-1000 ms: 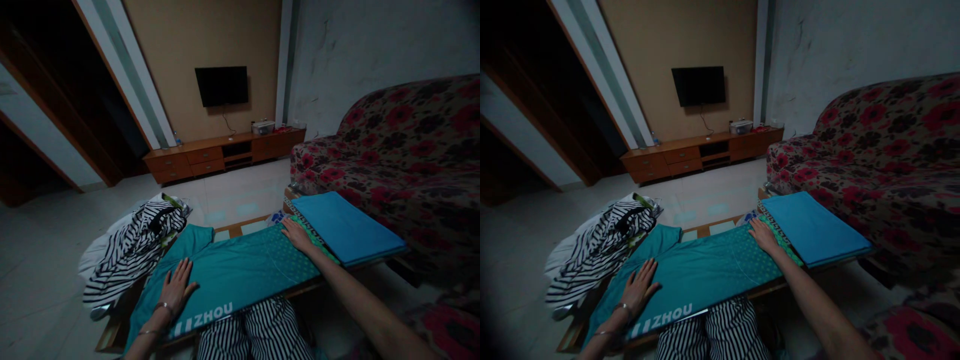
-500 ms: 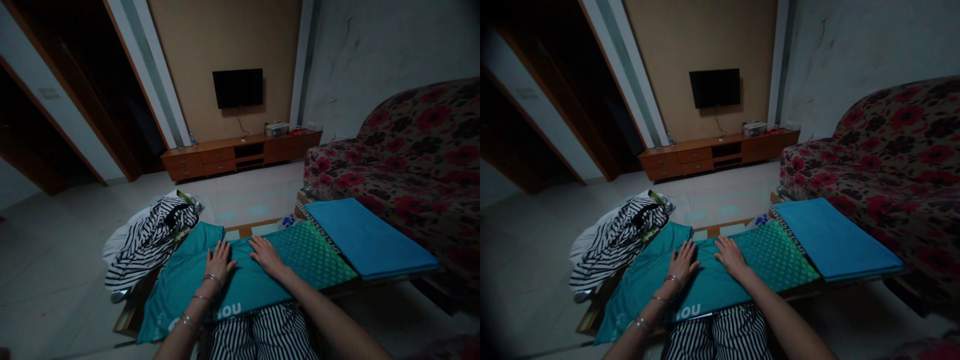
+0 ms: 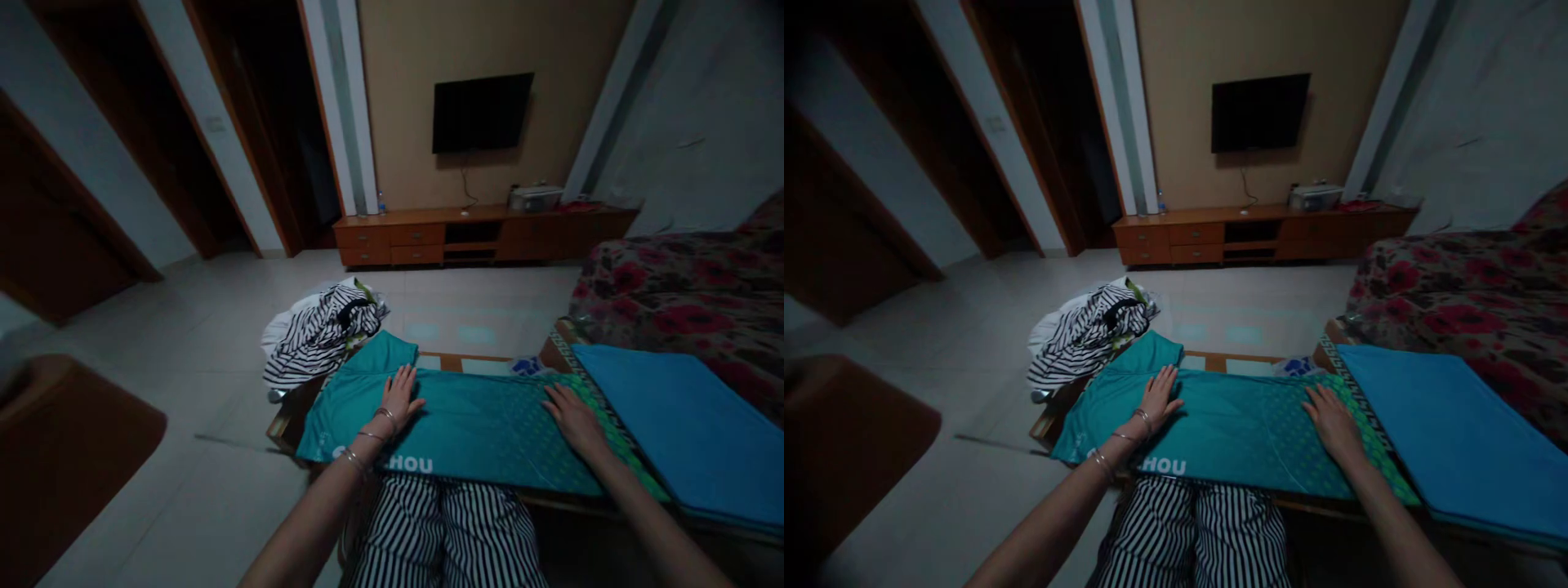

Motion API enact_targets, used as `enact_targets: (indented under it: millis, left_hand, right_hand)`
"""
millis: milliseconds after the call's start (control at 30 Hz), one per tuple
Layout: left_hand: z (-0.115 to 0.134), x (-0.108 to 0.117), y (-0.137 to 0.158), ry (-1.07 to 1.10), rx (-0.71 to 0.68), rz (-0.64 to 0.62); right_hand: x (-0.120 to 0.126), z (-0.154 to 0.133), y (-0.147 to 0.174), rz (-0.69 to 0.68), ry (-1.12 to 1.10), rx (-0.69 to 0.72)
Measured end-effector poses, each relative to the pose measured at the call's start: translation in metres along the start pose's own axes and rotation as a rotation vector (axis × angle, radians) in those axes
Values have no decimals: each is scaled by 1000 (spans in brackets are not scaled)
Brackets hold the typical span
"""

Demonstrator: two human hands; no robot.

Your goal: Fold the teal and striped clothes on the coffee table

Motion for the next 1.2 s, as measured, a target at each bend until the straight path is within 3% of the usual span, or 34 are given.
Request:
enact_targets:
  millis: [100,167,200,267,333,467,567,767,900,1033,1133,1200]
  left_hand:
    - [-34,35,34,5,140,182]
    - [-71,62,66,-74,362,296]
    - [-92,74,84,-119,536,334]
    - [-130,86,118,-193,867,320]
    - [-147,86,135,-257,966,245]
    - [-136,72,140,-367,827,169]
    - [-125,67,140,-326,751,154]
    - [-148,73,153,-201,917,82]
    - [-160,76,162,-205,864,144]
    - [-163,93,166,-308,740,368]
    - [-149,104,150,-374,638,499]
    - [-130,103,125,-353,522,494]
  right_hand:
    - [1,27,29,75,2,38]
    - [6,36,52,105,-7,52]
    - [9,38,63,115,-10,53]
    - [16,37,81,122,-8,54]
    - [21,32,90,115,4,59]
    - [27,25,89,98,27,35]
    - [32,21,85,99,26,20]
    - [40,14,84,77,7,-19]
    - [45,16,84,87,14,-64]
    - [51,12,78,104,-7,-81]
    - [54,-13,58,150,-72,-21]
    - [53,-46,33,147,-151,49]
Point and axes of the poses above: each hand's wrist, its own y-axis away from the middle knuckle, its own x-axis out of the back of the hand, z = x × y, the point moved 6 cm from there along -y, towards the middle knuckle, and after that the axes turned 1 degree about x, right-handed, at the moved point
